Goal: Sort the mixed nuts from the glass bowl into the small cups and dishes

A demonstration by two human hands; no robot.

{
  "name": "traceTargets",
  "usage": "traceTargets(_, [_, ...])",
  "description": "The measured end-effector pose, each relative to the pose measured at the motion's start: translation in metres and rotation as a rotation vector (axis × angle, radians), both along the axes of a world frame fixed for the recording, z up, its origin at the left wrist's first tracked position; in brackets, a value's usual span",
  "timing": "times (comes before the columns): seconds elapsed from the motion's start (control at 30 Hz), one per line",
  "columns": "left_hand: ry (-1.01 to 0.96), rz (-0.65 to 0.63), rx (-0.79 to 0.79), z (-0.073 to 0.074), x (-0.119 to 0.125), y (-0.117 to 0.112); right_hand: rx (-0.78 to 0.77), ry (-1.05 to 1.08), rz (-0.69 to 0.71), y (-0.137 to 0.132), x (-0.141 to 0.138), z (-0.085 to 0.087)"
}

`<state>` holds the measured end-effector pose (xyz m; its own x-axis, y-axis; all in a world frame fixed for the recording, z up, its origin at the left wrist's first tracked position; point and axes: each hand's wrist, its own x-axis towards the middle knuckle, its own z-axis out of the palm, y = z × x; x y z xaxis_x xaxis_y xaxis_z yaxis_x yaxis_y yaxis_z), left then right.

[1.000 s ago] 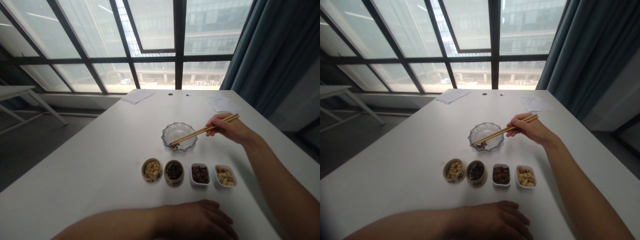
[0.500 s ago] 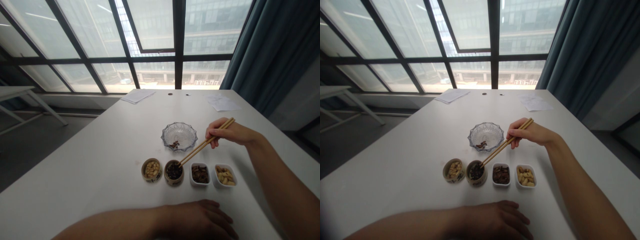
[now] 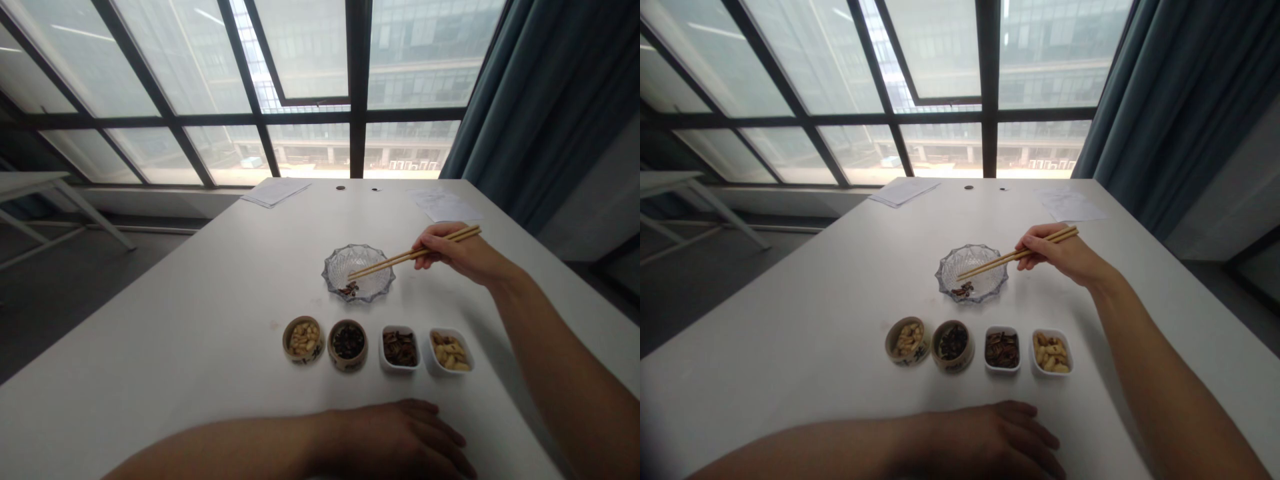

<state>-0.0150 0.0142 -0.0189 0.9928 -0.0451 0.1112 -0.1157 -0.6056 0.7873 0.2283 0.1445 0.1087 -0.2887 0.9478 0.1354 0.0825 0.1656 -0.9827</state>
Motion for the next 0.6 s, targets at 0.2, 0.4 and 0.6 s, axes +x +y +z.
traceTargets(0.2, [-0.037, -0.032, 0.055, -0.001, 0.003, 0.001, 0.015, -0.053, -0.082, 0.010, -0.015, -0.017])
traceTargets(0.4, [-0.046, -0.040, 0.089, 0.002, 0.006, 0.001, -0.007, -0.093, -0.026, 0.013, -0.025, -0.031])
traceTargets(0.6, [-0.055, -0.041, 0.077, 0.006, 0.006, 0.001, -0.023, -0.097, -0.019, 0.014, -0.026, -0.036])
